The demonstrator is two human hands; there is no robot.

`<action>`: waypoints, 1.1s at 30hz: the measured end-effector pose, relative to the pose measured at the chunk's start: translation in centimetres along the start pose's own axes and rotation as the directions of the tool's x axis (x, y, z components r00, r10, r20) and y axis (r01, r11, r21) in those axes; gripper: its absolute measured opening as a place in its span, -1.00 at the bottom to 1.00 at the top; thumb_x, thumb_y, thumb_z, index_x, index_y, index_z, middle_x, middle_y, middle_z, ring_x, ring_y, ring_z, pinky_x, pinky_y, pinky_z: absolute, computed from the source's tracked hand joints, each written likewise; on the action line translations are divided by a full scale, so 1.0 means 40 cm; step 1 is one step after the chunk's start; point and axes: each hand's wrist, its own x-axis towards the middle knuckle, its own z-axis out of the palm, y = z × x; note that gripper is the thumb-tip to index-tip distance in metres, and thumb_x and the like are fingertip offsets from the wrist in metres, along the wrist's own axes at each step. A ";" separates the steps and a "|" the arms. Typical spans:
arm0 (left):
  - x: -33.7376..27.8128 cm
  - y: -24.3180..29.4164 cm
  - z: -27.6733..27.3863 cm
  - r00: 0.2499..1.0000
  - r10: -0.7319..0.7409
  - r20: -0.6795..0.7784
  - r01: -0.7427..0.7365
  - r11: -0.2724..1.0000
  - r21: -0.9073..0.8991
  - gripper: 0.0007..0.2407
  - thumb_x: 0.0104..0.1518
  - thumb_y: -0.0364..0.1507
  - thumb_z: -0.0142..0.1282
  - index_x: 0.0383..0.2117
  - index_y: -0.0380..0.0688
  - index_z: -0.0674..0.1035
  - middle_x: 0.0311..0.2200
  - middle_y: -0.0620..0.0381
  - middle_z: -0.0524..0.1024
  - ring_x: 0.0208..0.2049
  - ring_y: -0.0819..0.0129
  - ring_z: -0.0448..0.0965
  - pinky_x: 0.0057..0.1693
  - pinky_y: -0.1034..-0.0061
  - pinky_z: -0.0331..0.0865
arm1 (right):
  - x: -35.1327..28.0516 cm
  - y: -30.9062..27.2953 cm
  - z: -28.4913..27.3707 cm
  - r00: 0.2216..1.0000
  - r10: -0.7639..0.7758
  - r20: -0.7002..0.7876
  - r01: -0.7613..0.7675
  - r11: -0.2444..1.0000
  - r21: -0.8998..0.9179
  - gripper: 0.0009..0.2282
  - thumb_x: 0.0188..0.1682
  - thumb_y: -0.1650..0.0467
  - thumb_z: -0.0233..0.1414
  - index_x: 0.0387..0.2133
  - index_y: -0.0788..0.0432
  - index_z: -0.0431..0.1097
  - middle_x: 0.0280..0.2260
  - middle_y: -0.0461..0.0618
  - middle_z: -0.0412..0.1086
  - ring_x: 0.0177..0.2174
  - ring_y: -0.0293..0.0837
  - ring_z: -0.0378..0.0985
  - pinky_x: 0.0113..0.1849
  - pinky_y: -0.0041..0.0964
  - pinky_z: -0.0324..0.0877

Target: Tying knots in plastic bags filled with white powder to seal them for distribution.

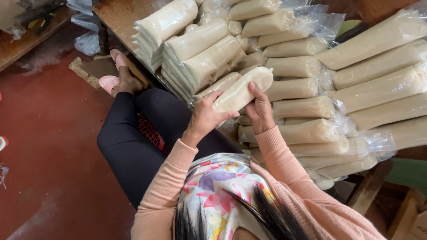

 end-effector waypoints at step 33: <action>-0.020 -0.108 0.092 0.898 -0.392 -0.201 0.050 0.544 -0.837 -0.47 -0.13 -0.59 0.50 0.06 -0.21 0.54 -0.20 0.03 0.65 -0.21 0.39 0.66 -0.15 0.46 0.66 | -0.091 0.029 0.057 0.948 0.309 -0.078 -0.273 0.912 0.305 -0.56 -0.16 0.52 0.33 -0.01 0.36 0.38 0.03 0.26 0.41 0.11 0.28 0.42 0.16 0.60 0.15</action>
